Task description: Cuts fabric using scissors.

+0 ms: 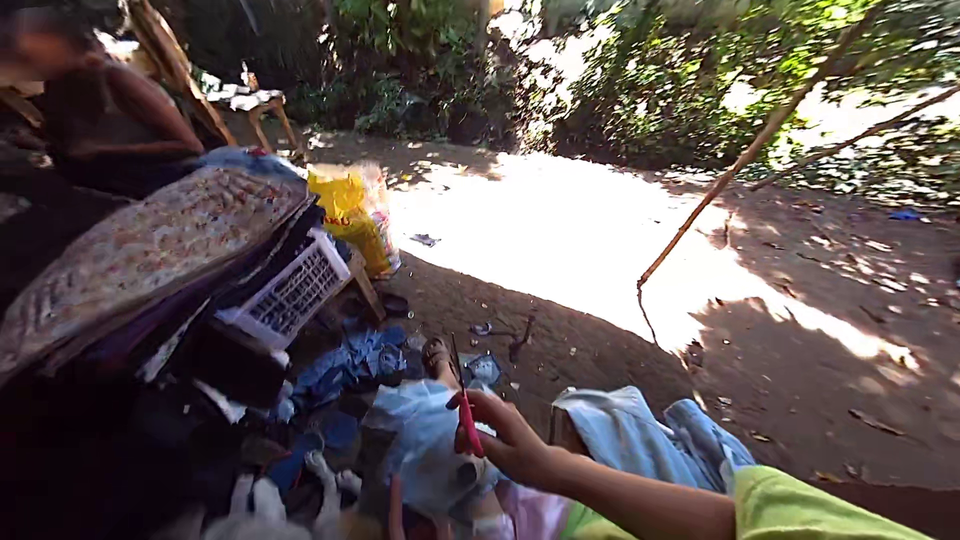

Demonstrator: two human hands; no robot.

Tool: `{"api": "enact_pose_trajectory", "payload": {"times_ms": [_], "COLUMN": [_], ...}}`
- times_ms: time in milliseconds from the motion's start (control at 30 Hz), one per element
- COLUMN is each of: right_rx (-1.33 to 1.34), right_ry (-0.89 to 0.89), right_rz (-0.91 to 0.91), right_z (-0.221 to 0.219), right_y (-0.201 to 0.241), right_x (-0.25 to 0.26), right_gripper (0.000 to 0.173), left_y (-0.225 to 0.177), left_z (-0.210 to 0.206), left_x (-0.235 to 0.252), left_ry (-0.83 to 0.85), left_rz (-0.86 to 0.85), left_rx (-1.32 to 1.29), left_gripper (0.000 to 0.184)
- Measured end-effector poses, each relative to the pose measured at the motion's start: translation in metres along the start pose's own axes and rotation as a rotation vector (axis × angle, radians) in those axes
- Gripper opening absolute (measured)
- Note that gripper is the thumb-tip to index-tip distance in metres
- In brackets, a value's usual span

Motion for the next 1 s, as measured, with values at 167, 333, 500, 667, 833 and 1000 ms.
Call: {"api": "enact_pose_trajectory", "payload": {"times_ms": [167,333,500,667,833,1000], "right_rx": [0.004,0.023,-0.004,0.42,0.769,0.892], "right_ry": [0.349,0.596,0.642,0.81,0.949,0.887], "right_rz": [-0.145,-0.303,-0.23,-0.425,-0.521,-0.543], "right_z": [-0.003,0.01,0.024,0.024,0.017,0.012], "right_y": [0.014,-0.002,-0.017,-0.016,-0.022,-0.034], "right_x": [-0.031,-0.074,-0.105,-0.123,-0.14,-0.148], "right_gripper": [0.035,0.037,0.043,0.024,0.027,0.05], "left_y": [-0.002,-0.004,-0.007,-0.014,-0.021,-0.024], "left_z": [0.005,0.004,0.003,-0.006,-0.016,-0.018], "left_x": [-0.005,-0.021,-0.03,-0.03,-0.027,-0.023], "left_ry": [-0.01,-0.029,-0.025,-0.035,-0.058,-0.066], "left_rz": [0.053,0.173,0.164,0.143,0.155,0.159], "left_rx": [0.018,0.09,0.097,0.049,0.018,0.048], "left_gripper": [0.075,0.078,0.078,0.081,0.082,0.081]}}
Point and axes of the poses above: each hand's wrist, its own x-axis towards the middle knuckle, its own z-axis out of the back of the hand, y = z × x, the point moved 6 cm from there along x, towards the middle knuckle, and after that the axes turned 3 degrees about -y, right-handed, at the moved point
